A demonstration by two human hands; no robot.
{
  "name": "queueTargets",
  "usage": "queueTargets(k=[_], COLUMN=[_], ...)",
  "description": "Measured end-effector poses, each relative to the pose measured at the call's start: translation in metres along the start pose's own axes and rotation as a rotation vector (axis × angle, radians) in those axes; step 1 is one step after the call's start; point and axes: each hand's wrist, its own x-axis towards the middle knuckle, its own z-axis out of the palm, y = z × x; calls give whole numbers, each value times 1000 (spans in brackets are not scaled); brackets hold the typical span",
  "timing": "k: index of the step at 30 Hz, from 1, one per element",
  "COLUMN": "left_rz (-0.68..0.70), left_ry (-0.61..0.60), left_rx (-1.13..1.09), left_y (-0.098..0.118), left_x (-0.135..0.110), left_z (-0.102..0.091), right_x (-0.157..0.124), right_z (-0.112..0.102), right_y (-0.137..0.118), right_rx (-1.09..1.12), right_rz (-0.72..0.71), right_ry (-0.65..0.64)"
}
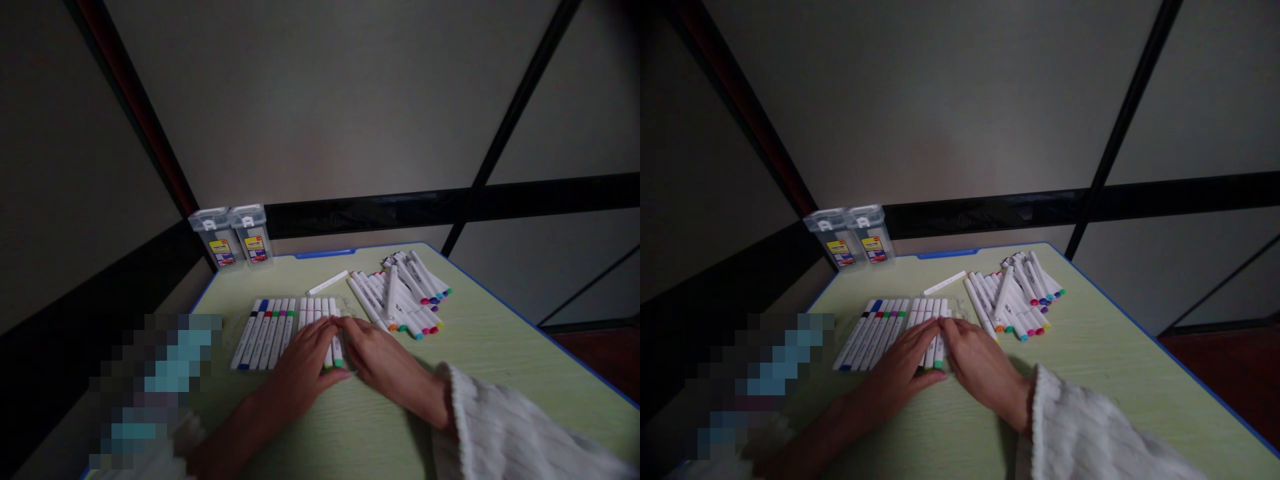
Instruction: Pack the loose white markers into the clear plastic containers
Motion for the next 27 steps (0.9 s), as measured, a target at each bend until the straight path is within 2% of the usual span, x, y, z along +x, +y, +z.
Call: queueTargets(k=[5, 18, 27], left_rz=[19, 9, 8], left_ry=[-19, -44, -40], left_rx=[30, 58, 38], left_y=[-4, 1, 3], left_x=[-1, 1, 1], left_z=[3, -1, -3], right_x=[1, 1, 2], right_z=[1, 0, 1], right_y=[0, 0, 0], right_rx=[3, -17, -34], right_rz=[4, 35, 37], right_ry=[4, -40, -24])
